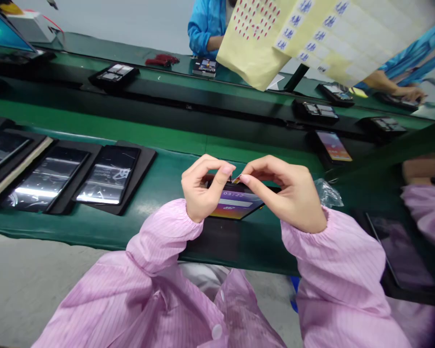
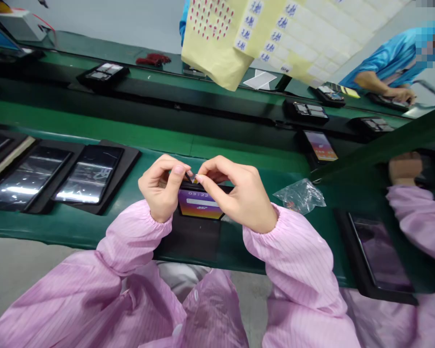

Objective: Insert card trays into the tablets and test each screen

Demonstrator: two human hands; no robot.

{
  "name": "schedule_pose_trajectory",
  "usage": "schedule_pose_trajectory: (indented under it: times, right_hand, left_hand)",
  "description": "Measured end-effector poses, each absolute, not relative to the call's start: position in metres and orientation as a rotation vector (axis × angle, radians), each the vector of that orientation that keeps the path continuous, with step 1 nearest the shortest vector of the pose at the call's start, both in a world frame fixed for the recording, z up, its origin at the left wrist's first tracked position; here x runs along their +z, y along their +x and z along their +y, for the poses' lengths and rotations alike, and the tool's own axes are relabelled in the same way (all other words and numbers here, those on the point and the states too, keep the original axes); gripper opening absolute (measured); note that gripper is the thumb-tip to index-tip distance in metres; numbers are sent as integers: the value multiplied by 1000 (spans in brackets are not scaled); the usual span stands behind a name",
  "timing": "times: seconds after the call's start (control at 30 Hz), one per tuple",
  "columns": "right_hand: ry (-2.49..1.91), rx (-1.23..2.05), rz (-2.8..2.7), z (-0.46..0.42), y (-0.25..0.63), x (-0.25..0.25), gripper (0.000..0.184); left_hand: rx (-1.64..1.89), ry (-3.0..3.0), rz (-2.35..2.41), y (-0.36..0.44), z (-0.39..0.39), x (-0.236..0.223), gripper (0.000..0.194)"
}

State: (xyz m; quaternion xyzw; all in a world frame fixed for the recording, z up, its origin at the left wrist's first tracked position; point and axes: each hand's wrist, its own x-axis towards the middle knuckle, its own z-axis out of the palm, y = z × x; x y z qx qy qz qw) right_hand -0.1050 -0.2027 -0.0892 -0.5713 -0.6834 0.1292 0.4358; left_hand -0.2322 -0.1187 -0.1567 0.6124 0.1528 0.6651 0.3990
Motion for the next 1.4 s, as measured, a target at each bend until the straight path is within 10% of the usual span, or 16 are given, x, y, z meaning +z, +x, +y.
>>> schedule_pose_trajectory:
  times: [0.87,1.03,1.23,1.4]
  right_hand:
    - [-1627,168,-1982,-182,-91,-74,15]
    - [-1511,-261,-1871,-208,-69,-127,51]
    - [-1421,532,-2333,-230,-62,-218,40]
    - [-1715,241,-2139,-211,-24,-188,43]
  left_hand:
    - [1375,1538,673,-225,-107,-148,31]
    - [1304,1475,612,-207,-78,-152,29]
    - [1266,1327,496,-183,-42,-168,28]
    - [1249,1313,497,-181,-41,-166,27]
